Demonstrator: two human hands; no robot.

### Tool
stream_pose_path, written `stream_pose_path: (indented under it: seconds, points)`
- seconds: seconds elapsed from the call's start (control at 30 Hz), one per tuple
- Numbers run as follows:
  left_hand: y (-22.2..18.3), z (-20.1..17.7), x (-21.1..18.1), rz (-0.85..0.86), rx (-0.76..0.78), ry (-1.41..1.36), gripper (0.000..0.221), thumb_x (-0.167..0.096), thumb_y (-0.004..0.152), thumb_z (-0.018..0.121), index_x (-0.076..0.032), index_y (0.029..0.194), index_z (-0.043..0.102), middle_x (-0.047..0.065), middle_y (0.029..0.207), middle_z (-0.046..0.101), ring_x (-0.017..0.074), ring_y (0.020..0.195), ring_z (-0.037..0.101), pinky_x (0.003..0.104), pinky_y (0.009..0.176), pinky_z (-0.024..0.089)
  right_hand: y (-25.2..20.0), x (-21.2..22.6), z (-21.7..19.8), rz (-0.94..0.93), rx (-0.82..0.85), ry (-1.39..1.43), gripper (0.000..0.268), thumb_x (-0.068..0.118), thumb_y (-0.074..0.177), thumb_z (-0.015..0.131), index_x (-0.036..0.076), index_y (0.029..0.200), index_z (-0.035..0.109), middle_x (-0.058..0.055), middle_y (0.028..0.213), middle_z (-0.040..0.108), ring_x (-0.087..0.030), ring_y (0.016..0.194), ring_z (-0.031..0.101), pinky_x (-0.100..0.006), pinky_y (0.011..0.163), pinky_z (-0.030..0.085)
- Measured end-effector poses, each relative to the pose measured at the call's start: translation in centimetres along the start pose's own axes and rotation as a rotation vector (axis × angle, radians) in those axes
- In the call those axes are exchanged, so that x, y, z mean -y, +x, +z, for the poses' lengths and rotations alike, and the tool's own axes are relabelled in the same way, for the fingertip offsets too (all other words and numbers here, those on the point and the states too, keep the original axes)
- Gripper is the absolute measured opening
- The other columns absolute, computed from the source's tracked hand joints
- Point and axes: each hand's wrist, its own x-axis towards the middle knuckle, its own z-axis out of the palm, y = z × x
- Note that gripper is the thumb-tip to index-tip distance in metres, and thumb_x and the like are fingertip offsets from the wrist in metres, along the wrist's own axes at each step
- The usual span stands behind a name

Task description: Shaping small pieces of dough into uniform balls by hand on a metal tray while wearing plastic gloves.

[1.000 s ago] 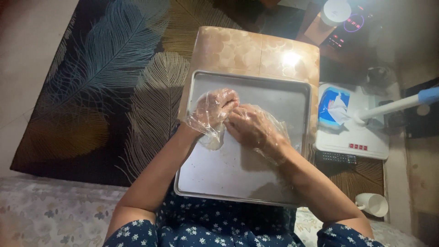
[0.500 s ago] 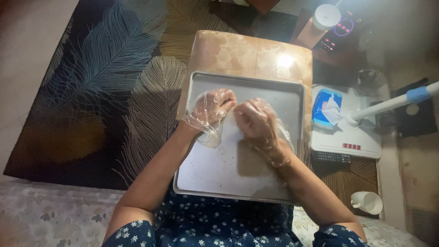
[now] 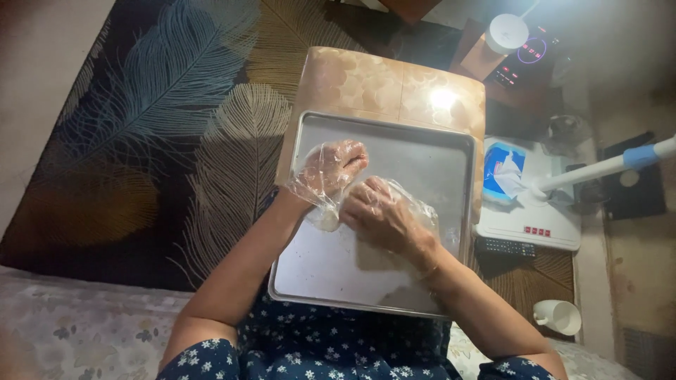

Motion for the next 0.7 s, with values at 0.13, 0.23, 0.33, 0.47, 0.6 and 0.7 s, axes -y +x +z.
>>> stream_pose_path:
  seconds: [0.13, 0.23, 0.33, 0.47, 0.6, 0.7]
  points:
    - [-0.2, 2.7, 5.8, -0.046, 0.305, -1.321, 0.009, -0.018, 0.104, 0.053, -0.010, 0.108, 0.057, 0.008, 0.109, 0.056, 0.0220, 0.102, 0.060, 0.031, 0.090, 0.056, 2.2, 1.4, -2.0, -0.118, 0.207, -0.281, 0.018, 0.008, 0.084, 0.074, 0.013, 0.100, 0.067, -0.007, 0.102, 0.058, -0.027, 0.090, 0.064, -0.040, 0.081, 0.054]
    - [-0.4, 0.9, 3.3, -0.053, 0.361, -1.513, 0.011, -0.016, 0.104, 0.052, -0.009, 0.110, 0.056, 0.008, 0.113, 0.054, 0.0224, 0.105, 0.058, 0.030, 0.092, 0.055, 3.2, 0.4, -1.0, -0.089, 0.234, -0.299, 0.022, 0.011, 0.080, 0.077, 0.014, 0.099, 0.065, -0.006, 0.098, 0.059, -0.027, 0.088, 0.065, -0.041, 0.080, 0.055]
    - [-0.5, -1.1, -0.2, -0.033, 0.168, -0.581, 0.009, -0.019, 0.102, 0.057, -0.011, 0.100, 0.060, 0.012, 0.097, 0.063, 0.0308, 0.095, 0.065, 0.040, 0.085, 0.056, 3.0, -0.7, 0.4, 0.058, 0.077, -0.049, 0.022, 0.023, 0.079, 0.079, 0.013, 0.073, 0.060, -0.005, 0.066, 0.056, -0.028, 0.065, 0.061, -0.040, 0.056, 0.050]
    - [-0.3, 1.3, 2.4, -0.033, 0.000, 0.010, 0.011, -0.028, 0.100, 0.061, -0.022, 0.092, 0.062, 0.002, 0.086, 0.066, 0.0250, 0.090, 0.069, 0.036, 0.082, 0.057, 0.4, -2.2, 2.4, 0.102, 0.095, -0.073, 0.026, 0.024, 0.079, 0.079, 0.015, 0.069, 0.057, 0.000, 0.059, 0.055, -0.023, 0.057, 0.060, -0.036, 0.052, 0.048]
    - [-0.2, 0.7, 1.9, -0.015, 0.022, -0.020, 0.010, -0.026, 0.100, 0.060, -0.020, 0.092, 0.062, 0.005, 0.087, 0.067, 0.0270, 0.090, 0.070, 0.038, 0.081, 0.057, 0.2, -2.0, 1.9, 0.105, 0.077, -0.062, 0.027, 0.025, 0.079, 0.082, 0.016, 0.072, 0.058, -0.001, 0.059, 0.056, -0.025, 0.057, 0.059, -0.037, 0.052, 0.046]
    - [-0.6, -0.7, 0.2, 0.016, 0.061, -0.063, 0.011, -0.025, 0.101, 0.059, -0.017, 0.094, 0.062, 0.008, 0.088, 0.067, 0.0300, 0.090, 0.070, 0.041, 0.081, 0.056, 1.1, -0.3, 0.2, 0.286, 0.225, -0.103, 0.023, 0.030, 0.082, 0.077, 0.017, 0.070, 0.062, 0.002, 0.060, 0.062, -0.020, 0.063, 0.065, -0.033, 0.055, 0.049]
